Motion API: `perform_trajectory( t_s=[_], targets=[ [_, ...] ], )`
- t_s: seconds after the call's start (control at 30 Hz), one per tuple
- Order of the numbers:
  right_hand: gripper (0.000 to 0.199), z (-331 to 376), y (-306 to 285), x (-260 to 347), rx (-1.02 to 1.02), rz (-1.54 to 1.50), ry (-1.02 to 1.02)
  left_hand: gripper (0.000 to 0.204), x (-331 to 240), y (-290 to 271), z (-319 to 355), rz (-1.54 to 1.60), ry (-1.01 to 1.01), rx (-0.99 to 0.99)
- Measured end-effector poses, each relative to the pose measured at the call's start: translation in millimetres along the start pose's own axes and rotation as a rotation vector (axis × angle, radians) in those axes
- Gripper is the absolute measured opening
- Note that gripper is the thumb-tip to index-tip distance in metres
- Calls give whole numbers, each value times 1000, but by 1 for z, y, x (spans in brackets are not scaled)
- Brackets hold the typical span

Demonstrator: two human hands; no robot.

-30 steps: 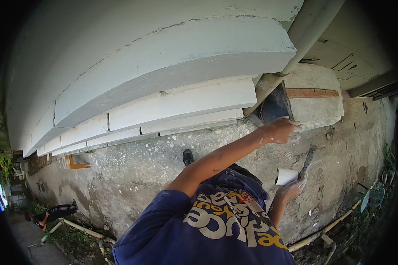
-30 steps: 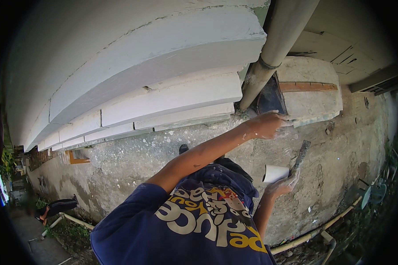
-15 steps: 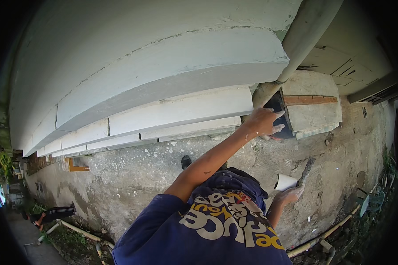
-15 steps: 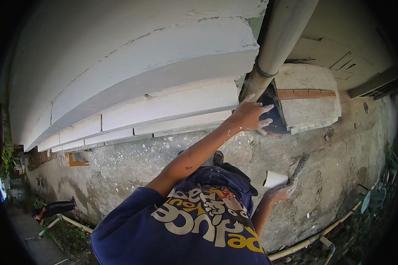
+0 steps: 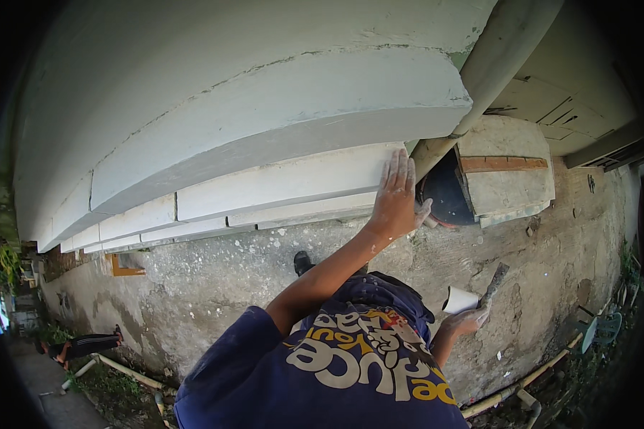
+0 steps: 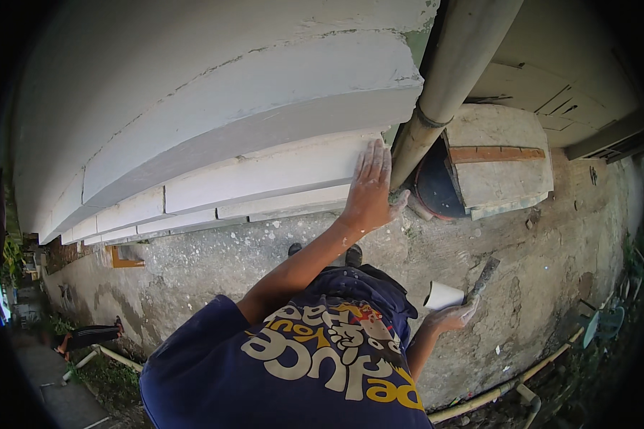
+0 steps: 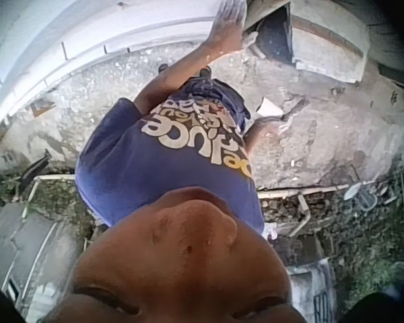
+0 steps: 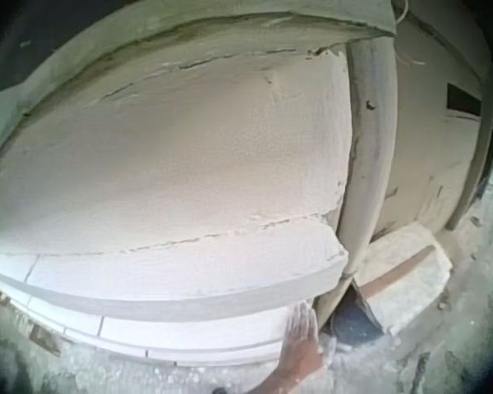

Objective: Using a putty knife to apply and smooth filler or putty into gaps in a white wall structure.

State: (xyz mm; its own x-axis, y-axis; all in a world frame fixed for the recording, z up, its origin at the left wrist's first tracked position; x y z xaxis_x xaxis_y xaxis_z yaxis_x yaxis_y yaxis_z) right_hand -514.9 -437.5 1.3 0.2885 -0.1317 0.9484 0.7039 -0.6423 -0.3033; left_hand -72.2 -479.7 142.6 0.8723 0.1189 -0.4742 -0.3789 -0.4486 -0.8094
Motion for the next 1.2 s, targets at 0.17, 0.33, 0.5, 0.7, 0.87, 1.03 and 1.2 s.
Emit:
perform_trajectory(
  t_s=[0.17, 0.33, 0.5, 0.7, 0.87, 1.03, 1.2],
  targets=[
    [51, 1, 46, 47, 165, 14, -170, 59, -33, 74, -1, 693, 145, 401],
    [54, 13, 45, 62, 128, 39, -199, 75, 26, -51, 48, 56, -83, -273],
    [55, 22, 69, 52, 201, -6, -226, 83, 27, -22, 29, 34, -104, -136],
    [55, 53, 96, 78, 311, -48, -175, 74, 15, -26, 19, 41, 59, 22],
    [54, 66, 95, 101, 342, -21, -275, 66, 150, -134, 133, -275, -328, -64],
    [55, 76, 86, 97, 272, -31, -275, 68, 331, -268, 365, -690, -1025, -52],
    [54, 99, 84, 94, 273, -97, -192, 75, 322, -306, 404, -521, -938, -695]
  ],
)
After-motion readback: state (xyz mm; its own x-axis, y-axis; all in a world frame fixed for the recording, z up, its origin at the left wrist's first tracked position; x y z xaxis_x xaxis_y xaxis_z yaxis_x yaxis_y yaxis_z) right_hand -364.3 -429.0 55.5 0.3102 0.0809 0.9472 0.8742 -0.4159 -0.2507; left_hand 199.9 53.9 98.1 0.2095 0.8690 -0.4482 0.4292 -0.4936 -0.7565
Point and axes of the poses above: each hand's wrist, its own z-axis away from the middle knuckle, its own y-axis out of the palm, x = y × z, the point moved 10 cm from there along -z, towards the middle knuckle, and after that the axes turned 2 degrees about z, right-handed, at the moved point
